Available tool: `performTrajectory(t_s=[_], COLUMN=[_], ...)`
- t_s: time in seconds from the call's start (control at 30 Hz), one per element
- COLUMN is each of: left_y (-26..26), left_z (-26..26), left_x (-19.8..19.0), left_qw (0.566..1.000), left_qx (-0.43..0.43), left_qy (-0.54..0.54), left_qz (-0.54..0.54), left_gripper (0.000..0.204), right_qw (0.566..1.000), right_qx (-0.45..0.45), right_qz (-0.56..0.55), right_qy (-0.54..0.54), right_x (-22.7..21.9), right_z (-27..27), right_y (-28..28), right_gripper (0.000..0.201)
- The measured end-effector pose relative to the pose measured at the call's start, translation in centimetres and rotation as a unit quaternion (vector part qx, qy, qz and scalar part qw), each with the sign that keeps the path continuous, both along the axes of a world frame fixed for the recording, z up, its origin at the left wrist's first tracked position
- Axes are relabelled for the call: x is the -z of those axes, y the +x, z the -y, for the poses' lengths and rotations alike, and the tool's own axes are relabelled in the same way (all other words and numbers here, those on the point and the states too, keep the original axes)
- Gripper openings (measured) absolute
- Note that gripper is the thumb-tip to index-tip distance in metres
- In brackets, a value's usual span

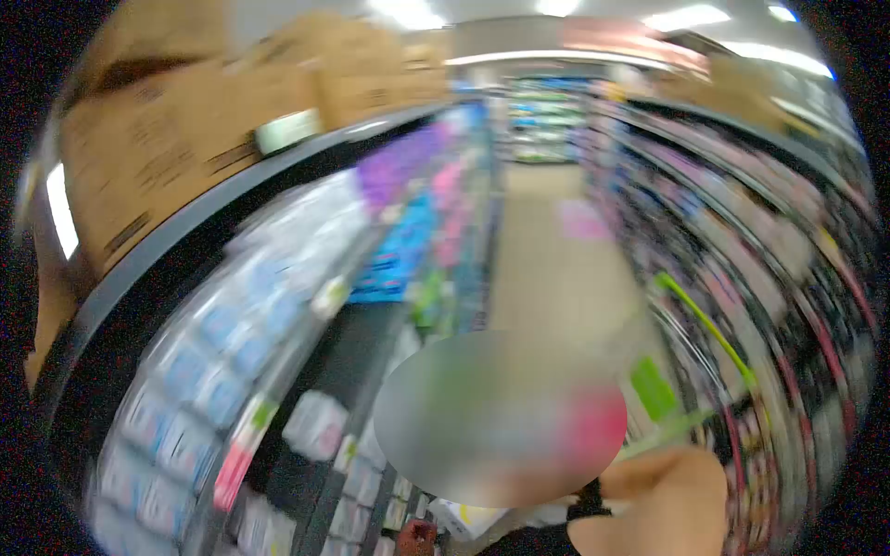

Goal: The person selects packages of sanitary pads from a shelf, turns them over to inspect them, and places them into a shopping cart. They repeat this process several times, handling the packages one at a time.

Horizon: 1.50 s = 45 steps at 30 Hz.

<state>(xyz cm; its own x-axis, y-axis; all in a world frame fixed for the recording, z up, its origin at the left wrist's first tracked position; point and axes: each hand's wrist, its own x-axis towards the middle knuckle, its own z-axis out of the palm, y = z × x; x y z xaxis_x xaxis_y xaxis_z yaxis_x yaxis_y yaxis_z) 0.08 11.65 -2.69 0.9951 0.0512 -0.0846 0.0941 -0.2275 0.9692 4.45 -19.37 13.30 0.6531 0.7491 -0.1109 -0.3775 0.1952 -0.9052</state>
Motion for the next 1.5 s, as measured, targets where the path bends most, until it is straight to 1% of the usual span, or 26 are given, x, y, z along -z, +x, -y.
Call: performTrajectory(t_s=[0.13,0.17,0.2,0.23,0.3,0.37,0.4,0.43,0.47,0.6,0.67,0.77,0.8,0.83,0.87,0.93,1.0,1.03,1.07,1.13,1.17,1.23,1.33,1.43,1.47,1.5], left_y=[3.4,3.8,4.2,4.2,4.2,4.8,5.5,5.8,5.2,2.4,2.9,1.1,-0.3,-1.4,-1.1,-0.8,-0.9,-1.8,-1.7,-1.5,-2.5,-6.9,-10.0,-12.4,-13.5,-14.7], left_z=[4.1,5.9,7.9,8.5,9.8,10.7,11.7,12.7,13.4,19.7,22.2,27.2,29.0,31.1,32.5,35.5,37.9,40.2,41.7,44.9,47.0,53.0,59.5,64.5,66.0,67.4], left_x=[-4.7,-7.0,-9.1,-8.3,-6.9,-9.6,-9.8,-10.3,-10.9,-14.2,-9.7,-10.5,-12.8,-14.1,-10.6,-9.2,-8.9,-9.5,-9.3,-7.6,-9.6,-12.4,-14.3,-12.4,-12.4,-12.0], left_qw=[0.981,0.961,0.935,0.933,0.930,0.799,0.785,0.771,0.775,0.790,0.817,0.822,0.819,0.813,0.851,0.841,0.847,0.877,0.859,0.831,0.821,0.809,0.718,0.646,0.622,0.596], left_qx=[0.076,0.075,0.067,0.081,0.109,0.219,0.270,0.319,0.347,0.371,0.416,0.423,0.421,0.419,0.378,0.370,0.384,0.403,0.431,0.462,0.505,0.537,0.635,0.712,0.763,0.787], left_qy=[0.044,0.064,0.076,0.065,0.043,0.186,0.168,0.152,0.123,0.125,0.078,0.049,0.048,0.043,0.039,0.079,0.151,0.063,0.073,0.130,0.164,-0.058,-0.070,-0.062,-0.036,-0.037], left_qz=[0.174,0.258,0.341,0.344,0.348,0.528,0.532,0.530,0.513,0.472,0.392,0.378,0.388,0.402,0.363,0.387,0.335,0.254,0.265,0.280,0.210,0.233,0.277,0.270,0.171,0.156], left_gripper=[0.058,0.058,0.059,0.061,0.068,0.068,0.061,0.055,0.065,0.067,0.064,0.057,0.056,0.055,0.053,0.051,0.047,0.042,0.039,0.034,0.047,0.047,0.053,0.056,0.060,0.062], right_qw=[0.995,0.991,0.985,0.970,0.941,0.942,0.939,0.946,0.956,0.953,0.943,0.943,0.938,0.934,0.927,0.929,0.876,0.829,0.858,0.829,0.813,0.791,0.756,0.672,0.620,0.608], right_qx=[0.100,0.127,0.168,0.224,0.254,0.254,0.253,0.239,0.214,0.239,0.273,0.265,0.280,0.317,0.352,0.366,0.413,0.428,0.399,0.445,0.469,0.511,0.576,0.644,0.676,0.709], right_qz=[0.010,0.014,0.034,0.051,0.005,-0.084,-0.126,-0.120,-0.111,-0.155,-0.163,-0.193,-0.192,-0.151,-0.108,-0.033,0.189,0.292,0.235,0.254,0.261,0.230,0.210,0.183,0.189,0.153], right_qy=[0.025,0.027,-0.026,-0.076,-0.226,-0.204,-0.194,-0.183,-0.169,-0.101,-0.096,-0.065,-0.070,-0.069,-0.071,-0.054,-0.161,-0.212,-0.223,-0.223,-0.225,-0.248,-0.231,-0.316,-0.349,-0.323], right_x=[0.2,0.4,-0.4,0.2,0.1,1.5,2.2,2.0,1.7,1.2,1.6,0.7,-0.7,-0.7,-0.3,0.8,2.7,3.5,4.3,3.5,3.2,2.6,1.4,1.2,1.4,1.7], right_z=[0.2,0.2,0.4,0.4,1.7,3.6,5.0,6.1,7.5,12.2,14.9,19.3,20.8,22.2,23.5,27.3,30.1,31.4,33.4,36.2,37.4,39.3,41.3,41.3,40.7,39.7], right_y=[-2.9,-3.4,-4.1,-4.7,-5.6,-6.2,-6.8,-7.4,-7.9,-11.5,-13.0,-15.7,-17.0,-18.0,-18.9,-20.4,-21.4,-22.2,-23.2,-26.3,-28.2,-32.1,-38.1,-44.4,-46.3,-48.0], right_gripper=[0.065,0.061,0.048,0.047,0.057,0.066,0.070,0.072,0.074,0.079,0.081,0.079,0.080,0.080,0.081,0.070,0.062,0.058,0.058,0.058,0.059,0.059,0.060,0.057,0.054,0.053])
